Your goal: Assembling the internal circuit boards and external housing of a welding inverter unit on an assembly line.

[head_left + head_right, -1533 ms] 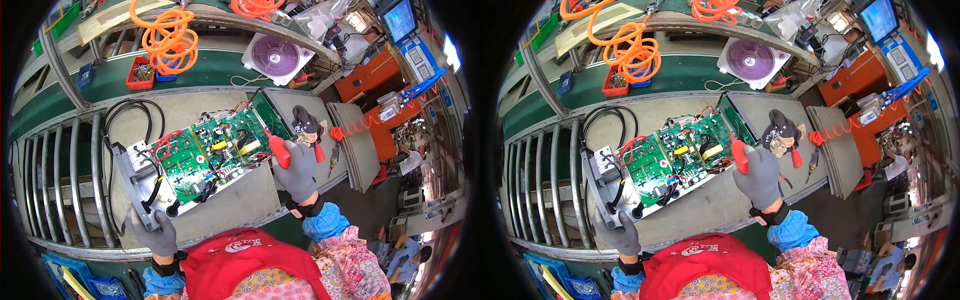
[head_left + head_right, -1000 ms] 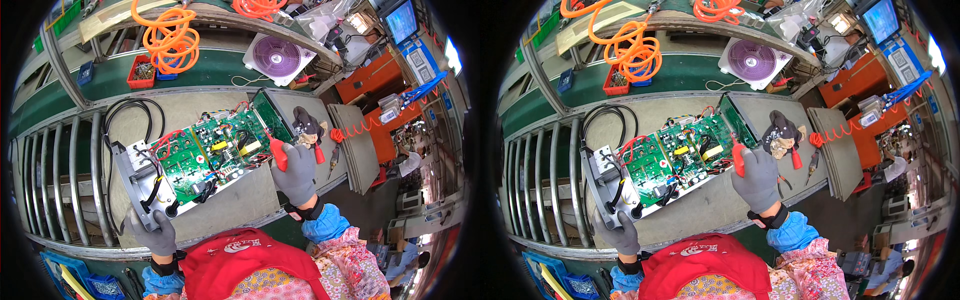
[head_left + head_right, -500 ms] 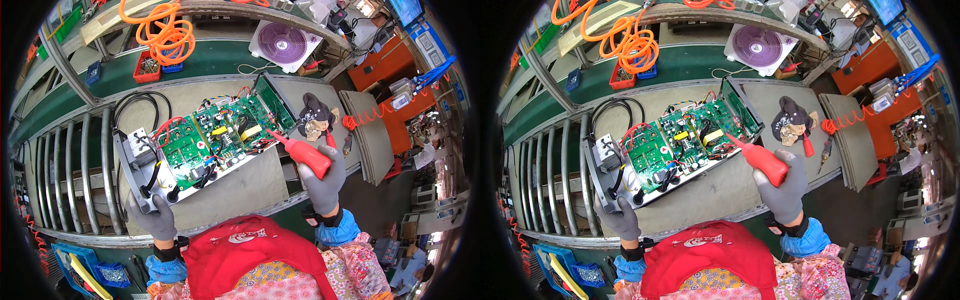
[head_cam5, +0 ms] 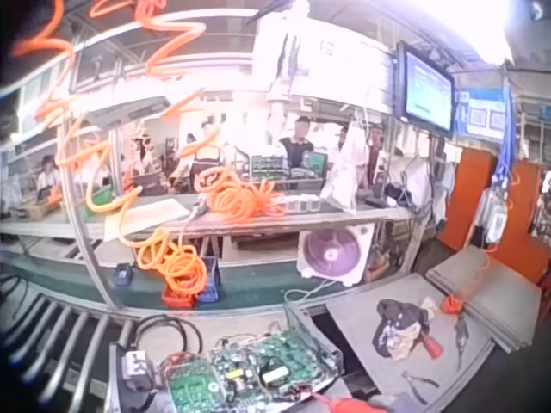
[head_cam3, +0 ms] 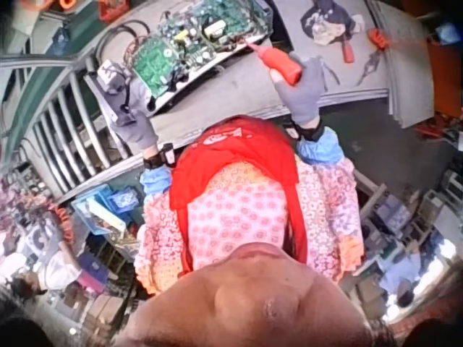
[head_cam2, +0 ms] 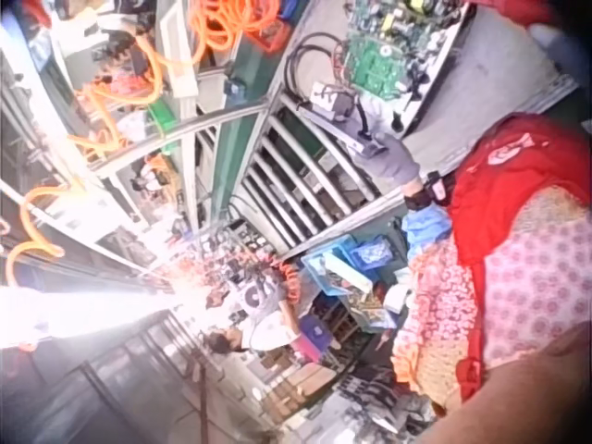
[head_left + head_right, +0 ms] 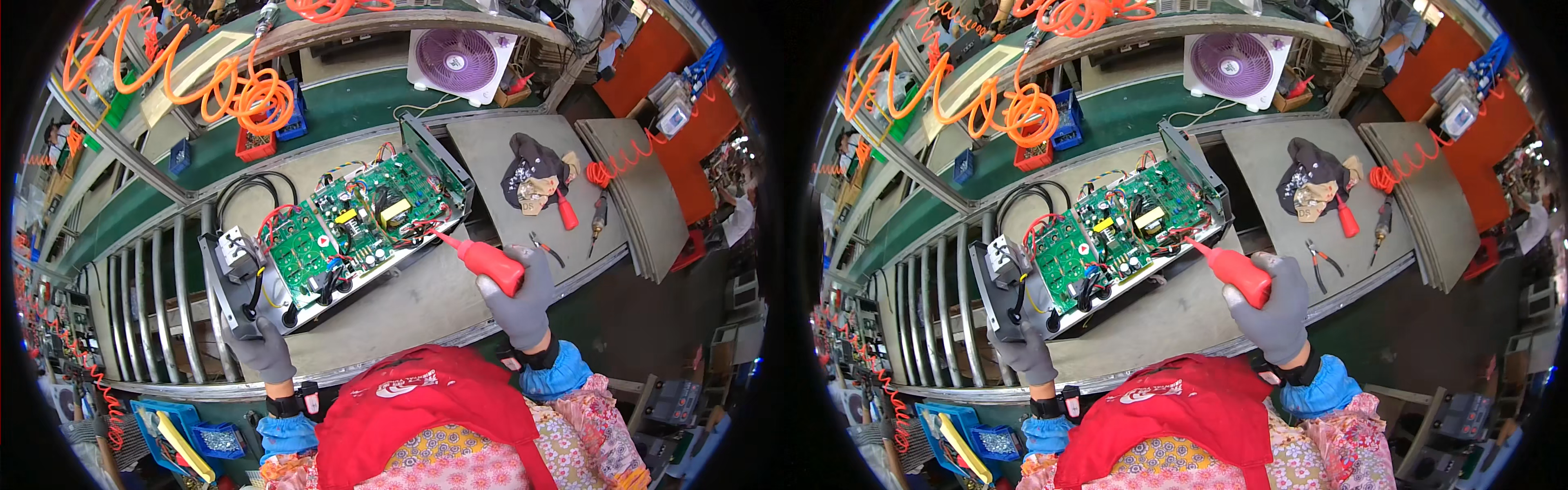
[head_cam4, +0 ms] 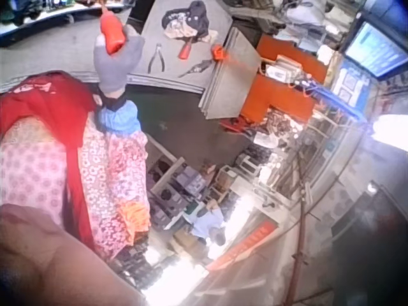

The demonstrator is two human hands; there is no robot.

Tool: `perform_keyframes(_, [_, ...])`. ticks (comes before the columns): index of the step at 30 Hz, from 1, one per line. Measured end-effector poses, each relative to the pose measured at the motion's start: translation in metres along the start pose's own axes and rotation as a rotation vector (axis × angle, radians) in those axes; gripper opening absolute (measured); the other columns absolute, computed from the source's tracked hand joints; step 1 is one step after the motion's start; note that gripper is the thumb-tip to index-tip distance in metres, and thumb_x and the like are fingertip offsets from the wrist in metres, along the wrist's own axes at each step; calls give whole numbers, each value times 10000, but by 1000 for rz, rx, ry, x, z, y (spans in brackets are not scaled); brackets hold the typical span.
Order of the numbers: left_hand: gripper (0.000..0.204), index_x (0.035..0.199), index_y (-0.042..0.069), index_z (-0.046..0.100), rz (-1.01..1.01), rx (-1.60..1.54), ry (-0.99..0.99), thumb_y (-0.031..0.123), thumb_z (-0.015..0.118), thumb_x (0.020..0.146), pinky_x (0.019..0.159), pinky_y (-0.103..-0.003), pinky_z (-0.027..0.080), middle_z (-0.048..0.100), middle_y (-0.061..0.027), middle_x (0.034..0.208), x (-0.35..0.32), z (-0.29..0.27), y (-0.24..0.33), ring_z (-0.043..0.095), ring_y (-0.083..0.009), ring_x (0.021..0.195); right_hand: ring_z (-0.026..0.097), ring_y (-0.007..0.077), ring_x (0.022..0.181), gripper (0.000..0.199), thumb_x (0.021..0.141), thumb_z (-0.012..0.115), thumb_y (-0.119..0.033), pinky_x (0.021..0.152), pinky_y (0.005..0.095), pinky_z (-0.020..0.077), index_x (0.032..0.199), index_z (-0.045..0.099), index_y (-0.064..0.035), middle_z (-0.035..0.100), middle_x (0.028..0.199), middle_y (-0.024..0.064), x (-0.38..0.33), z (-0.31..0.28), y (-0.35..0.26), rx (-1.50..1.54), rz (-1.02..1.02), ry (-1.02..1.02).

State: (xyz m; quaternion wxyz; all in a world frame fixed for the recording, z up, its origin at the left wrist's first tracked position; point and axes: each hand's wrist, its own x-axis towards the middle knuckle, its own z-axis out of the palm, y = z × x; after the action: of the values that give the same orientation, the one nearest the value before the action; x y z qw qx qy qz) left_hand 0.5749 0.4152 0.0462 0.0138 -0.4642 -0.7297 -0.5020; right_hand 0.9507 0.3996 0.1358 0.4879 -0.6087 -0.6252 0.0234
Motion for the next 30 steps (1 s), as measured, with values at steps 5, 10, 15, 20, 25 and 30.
perform_keyframes(5, [723, 1392, -60, 351, -42, -9, 39, 138, 694, 787, 850, -411, 509, 582, -247, 1155, -1, 4, -22, 624, -342, 992, 606, 318, 792, 450, 670, 786, -102, 688, 398, 490, 1044, 558, 2, 577, 912, 150, -5, 16, 20, 90, 31, 20])
perform_keyframes(10, [703, 1381, -44, 365, -120, -111, -4, 107, 692, 778, 856, -413, 508, 577, -231, 1159, 0, 5, -14, 621, -346, 1001, 610, 317, 798, 450, 668, 793, -121, 690, 395, 489, 1039, 565, -7, 580, 910, 144, -8, 24, 35, 134, 23, 56])
perform_keyframes(15, [699, 1371, -50, 369, -102, -41, -3, 86, 685, 763, 871, -417, 509, 561, -238, 1192, 3, 3, -24, 615, -356, 1030, 611, 326, 801, 449, 660, 798, -140, 691, 406, 488, 1030, 573, -21, 583, 905, 135, -9, 30, 41, 135, 22, 55])
perform_keyframes(20, [694, 1377, -52, 356, -128, -39, 12, 70, 672, 771, 908, -413, 502, 557, -243, 1205, 0, 2, -5, 611, -352, 1060, 612, 334, 801, 455, 655, 794, -156, 703, 419, 490, 1032, 574, -30, 586, 912, 133, -10, 30, 44, 132, 14, 87])
perform_keyframes(25, [684, 1410, -12, 339, -115, -75, 48, 33, 618, 787, 958, -394, 484, 569, -208, 1250, 0, 5, -16, 600, -290, 1095, 619, 294, 828, 471, 670, 800, -136, 724, 381, 500, 1056, 559, -16, 591, 944, 139, -11, 32, 51, 174, 42, 44])
perform_keyframes(30, [620, 1346, -17, 407, -61, -155, 53, 13, 599, 757, 956, -366, 477, 556, -178, 1250, 1, 6, -3, 582, -274, 1092, 632, 254, 836, 467, 683, 800, -117, 725, 356, 511, 1066, 555, -12, 597, 949, 128, -13, 33, 57, 177, 39, 65])
